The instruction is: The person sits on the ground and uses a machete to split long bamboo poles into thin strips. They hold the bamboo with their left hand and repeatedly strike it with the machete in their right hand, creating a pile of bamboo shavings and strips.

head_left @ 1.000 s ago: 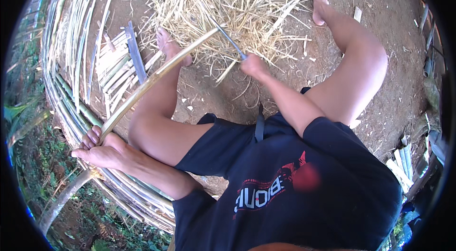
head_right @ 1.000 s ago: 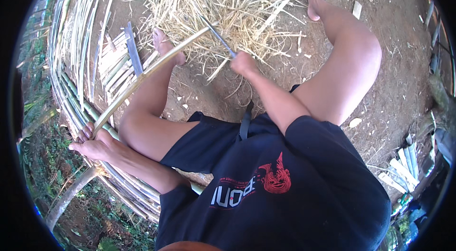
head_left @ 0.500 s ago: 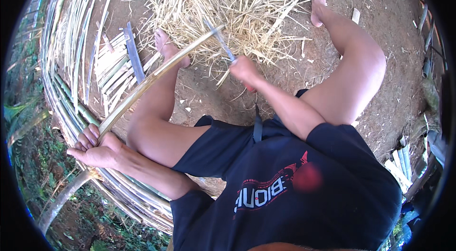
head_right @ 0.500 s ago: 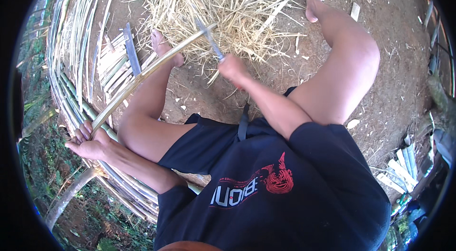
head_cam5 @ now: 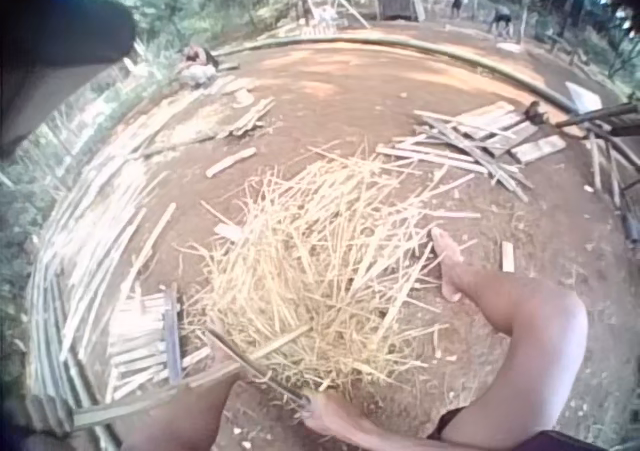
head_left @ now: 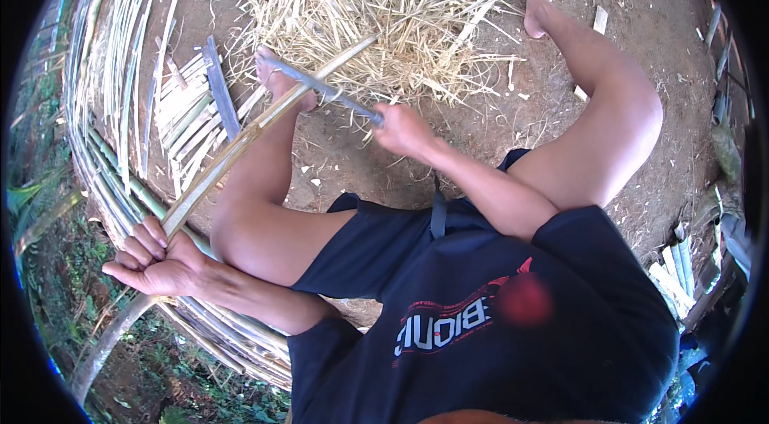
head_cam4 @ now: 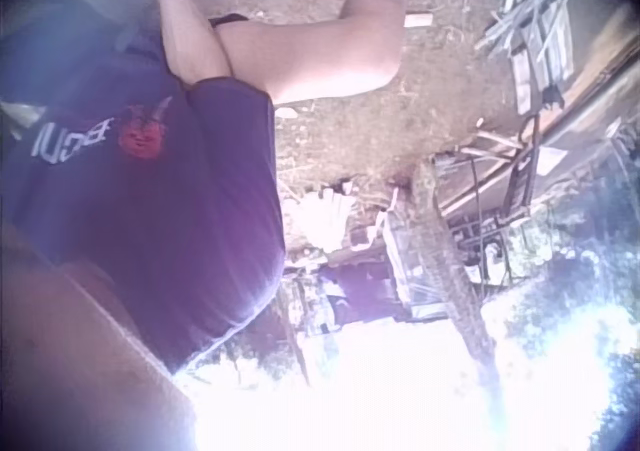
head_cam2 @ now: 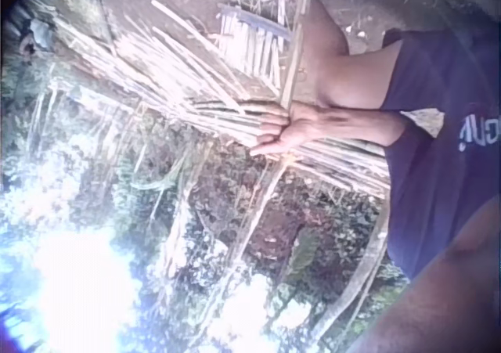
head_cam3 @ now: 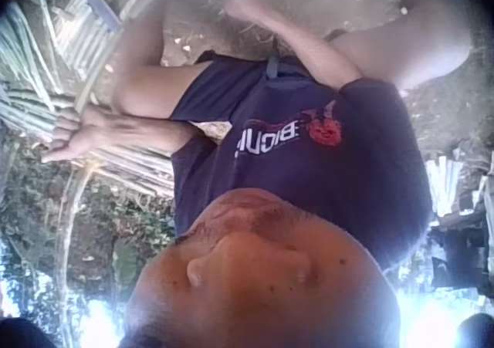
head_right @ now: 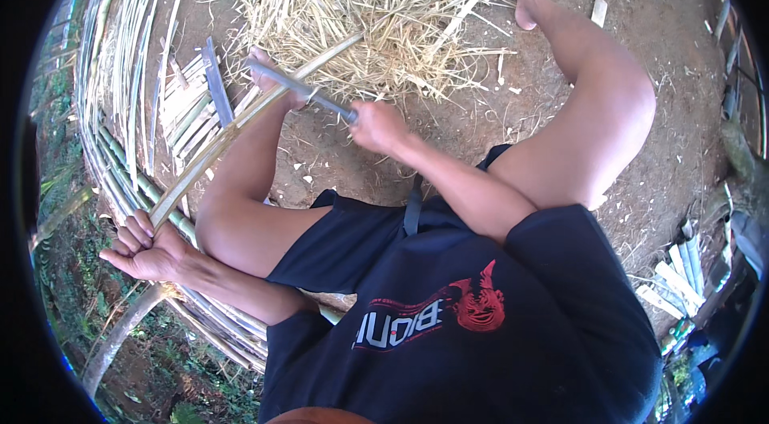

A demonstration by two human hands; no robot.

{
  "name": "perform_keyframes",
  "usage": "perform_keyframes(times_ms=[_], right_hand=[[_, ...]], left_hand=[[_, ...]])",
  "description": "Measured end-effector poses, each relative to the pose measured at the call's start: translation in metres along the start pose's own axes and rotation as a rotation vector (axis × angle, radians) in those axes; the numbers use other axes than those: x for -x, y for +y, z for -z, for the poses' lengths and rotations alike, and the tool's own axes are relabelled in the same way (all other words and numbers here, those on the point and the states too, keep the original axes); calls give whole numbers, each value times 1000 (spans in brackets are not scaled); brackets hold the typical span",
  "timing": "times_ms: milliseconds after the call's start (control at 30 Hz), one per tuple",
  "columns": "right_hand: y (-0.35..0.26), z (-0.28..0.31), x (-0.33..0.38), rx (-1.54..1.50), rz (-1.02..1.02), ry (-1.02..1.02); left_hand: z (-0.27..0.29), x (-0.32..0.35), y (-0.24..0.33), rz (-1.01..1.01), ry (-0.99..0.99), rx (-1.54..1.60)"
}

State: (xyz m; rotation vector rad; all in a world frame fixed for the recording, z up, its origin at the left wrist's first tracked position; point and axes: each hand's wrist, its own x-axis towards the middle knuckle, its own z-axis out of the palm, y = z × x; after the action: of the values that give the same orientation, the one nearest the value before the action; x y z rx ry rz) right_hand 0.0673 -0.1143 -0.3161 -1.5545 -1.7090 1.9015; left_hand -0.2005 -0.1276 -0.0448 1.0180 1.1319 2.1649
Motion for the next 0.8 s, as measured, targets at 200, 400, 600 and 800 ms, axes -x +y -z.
perform_keyframes(times_ms=[200, 400, 600, 800], right_hand=[[90, 41, -55, -47, -403, 141], [16, 11, -16, -45, -206, 161], [-40, -17, 38, 53, 371, 106], [41, 4, -16, -69, -74, 208]], left_hand=[[-11, -5, -7, -37, 52, -64], [-14, -3, -7, -31, 80, -54], [-9, -2, 0, 35, -245, 164], [0, 2, -4, 61, -399, 300]])
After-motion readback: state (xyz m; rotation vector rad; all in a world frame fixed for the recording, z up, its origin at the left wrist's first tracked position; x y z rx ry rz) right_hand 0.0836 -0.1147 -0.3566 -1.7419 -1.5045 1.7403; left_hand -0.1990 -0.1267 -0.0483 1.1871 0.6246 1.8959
